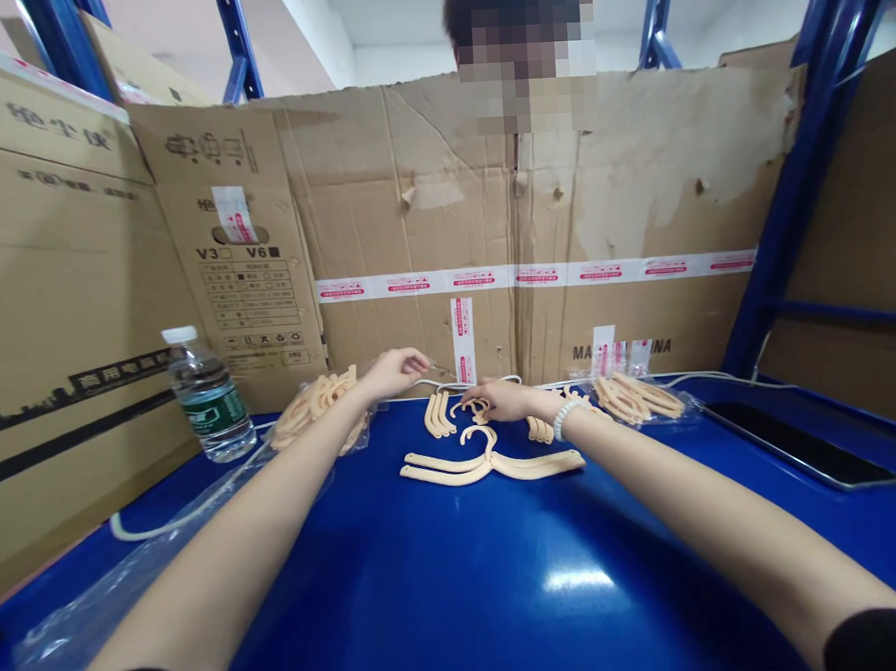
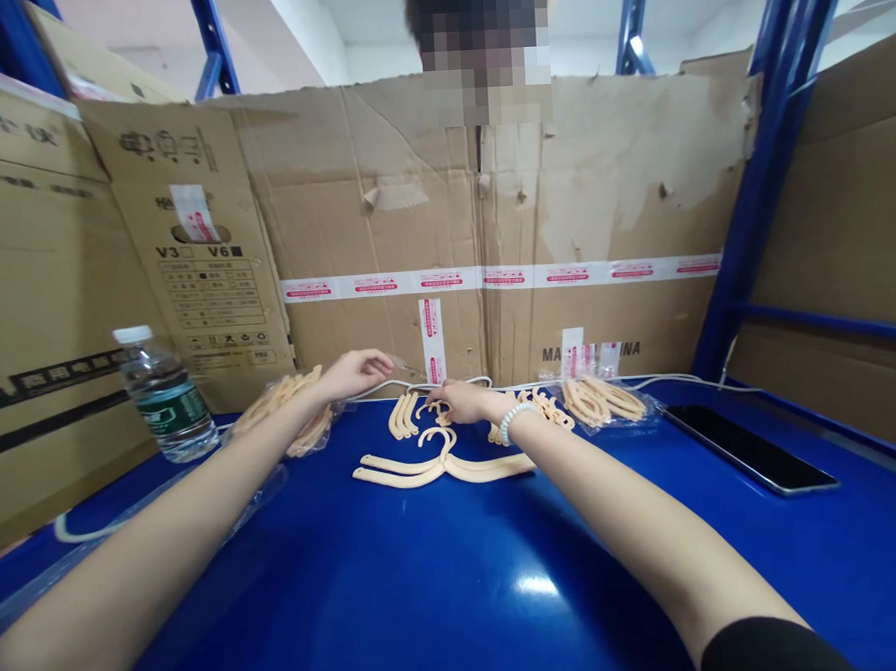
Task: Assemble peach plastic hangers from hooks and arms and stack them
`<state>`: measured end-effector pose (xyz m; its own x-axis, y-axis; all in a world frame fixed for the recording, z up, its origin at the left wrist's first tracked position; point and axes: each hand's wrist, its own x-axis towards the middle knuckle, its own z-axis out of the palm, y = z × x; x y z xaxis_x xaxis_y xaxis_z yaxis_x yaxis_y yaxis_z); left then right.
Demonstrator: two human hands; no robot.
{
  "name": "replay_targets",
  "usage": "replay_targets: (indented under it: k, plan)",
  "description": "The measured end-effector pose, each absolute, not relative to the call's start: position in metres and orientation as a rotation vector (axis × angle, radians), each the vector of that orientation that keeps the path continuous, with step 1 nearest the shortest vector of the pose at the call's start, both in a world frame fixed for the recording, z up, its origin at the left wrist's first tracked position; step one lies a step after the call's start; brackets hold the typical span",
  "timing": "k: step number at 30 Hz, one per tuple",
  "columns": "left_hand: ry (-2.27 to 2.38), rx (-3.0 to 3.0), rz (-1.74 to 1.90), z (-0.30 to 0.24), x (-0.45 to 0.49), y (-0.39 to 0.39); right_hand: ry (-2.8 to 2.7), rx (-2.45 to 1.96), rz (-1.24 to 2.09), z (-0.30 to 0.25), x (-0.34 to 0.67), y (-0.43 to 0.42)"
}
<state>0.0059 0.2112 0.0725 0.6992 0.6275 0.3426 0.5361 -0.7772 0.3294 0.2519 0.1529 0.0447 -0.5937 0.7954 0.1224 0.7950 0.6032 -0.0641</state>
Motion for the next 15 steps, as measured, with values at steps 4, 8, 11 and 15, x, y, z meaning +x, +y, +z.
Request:
replay_targets:
  k: [4, 8, 11, 15]
  plan:
    - [0.778, 2.853, 0.439, 0.054, 0.015, 0.185, -2.702, -1.347, -0.007, 0.045, 0.25, 0.149]
    - [0.705, 2.96, 0.385, 0.039, 0.017, 0.161, -2.714, -1.312, -0.014, 0.043, 0.252, 0.143]
    - [0.718, 2.986, 0.397, 0.033, 0.013, 0.157, -2.688, -1.312, -0.016, 0.041, 0.252, 0.142]
    - [0.743, 2.995, 0.392, 0.025, 0.008, 0.16, -2.693, -1.274, 0.042, 0.038, 0.251, 0.146]
